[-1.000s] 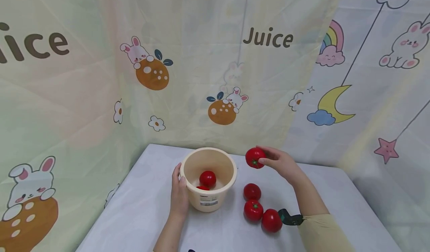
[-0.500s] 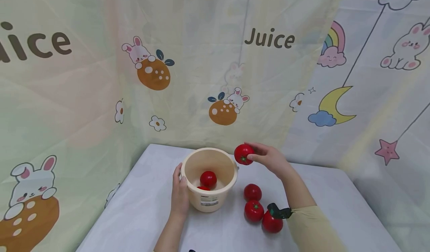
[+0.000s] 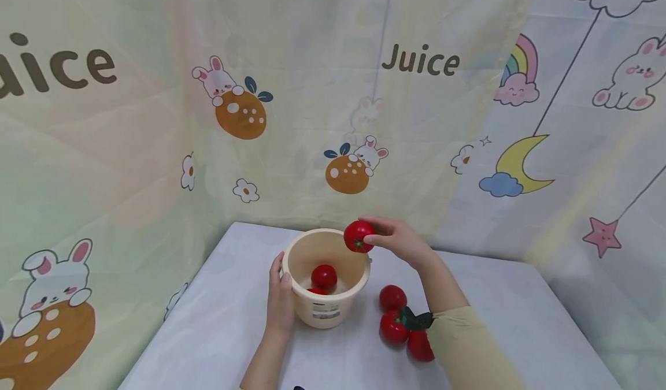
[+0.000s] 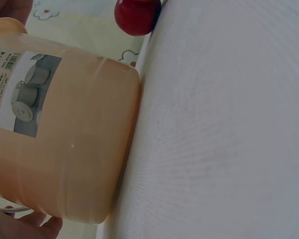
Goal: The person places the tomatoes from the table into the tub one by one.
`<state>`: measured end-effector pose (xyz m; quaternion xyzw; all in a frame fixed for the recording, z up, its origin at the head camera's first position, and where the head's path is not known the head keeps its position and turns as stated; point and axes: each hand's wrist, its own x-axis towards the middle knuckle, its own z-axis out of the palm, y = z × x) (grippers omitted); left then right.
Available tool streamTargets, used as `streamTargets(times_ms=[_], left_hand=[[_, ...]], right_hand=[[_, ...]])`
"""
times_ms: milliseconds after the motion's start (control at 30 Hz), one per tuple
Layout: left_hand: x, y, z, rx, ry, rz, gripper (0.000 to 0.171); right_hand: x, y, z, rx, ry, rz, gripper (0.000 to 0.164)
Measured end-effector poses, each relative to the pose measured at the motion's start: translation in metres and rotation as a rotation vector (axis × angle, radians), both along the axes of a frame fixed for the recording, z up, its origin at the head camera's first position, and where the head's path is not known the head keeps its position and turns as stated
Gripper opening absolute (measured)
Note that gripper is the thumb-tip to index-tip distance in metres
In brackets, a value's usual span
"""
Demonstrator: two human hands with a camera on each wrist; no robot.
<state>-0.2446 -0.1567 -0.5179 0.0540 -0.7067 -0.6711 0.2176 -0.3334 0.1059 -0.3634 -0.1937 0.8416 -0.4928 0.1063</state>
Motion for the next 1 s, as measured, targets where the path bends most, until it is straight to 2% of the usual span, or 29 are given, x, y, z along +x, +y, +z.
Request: streamTargets(times_ms=[267,433,700,867,1000], left_hand=[[0.002,0.003,0.008,0.004,-0.012,-0.01,0.048],[0.002,0.003,0.008,0.001,-0.013,-0.011,0.051],[0.004,0.002,0.007,0.001,-0.024,-0.017,0.048],[0.005,0.001,0.008,-0.005,-0.017,-0.013,0.049],[0.005,0.002,0.009,-0.005,-0.039,-0.015,0.05]], right_hand=[[-0.005,-0.022,0.001,0.067,-0.008,0.026,0.059],[-0.007,-0.038,0.001,0.123,0.011,0.082,0.058],[-0.013,-0.058,-0.009,0.249,0.012,0.183,0.055],[-0.014,-0.068,-0.011,0.291,0.003,0.197,0.055],[-0.014,-0.076,-0.012,0.299,0.004,0.225,0.053]])
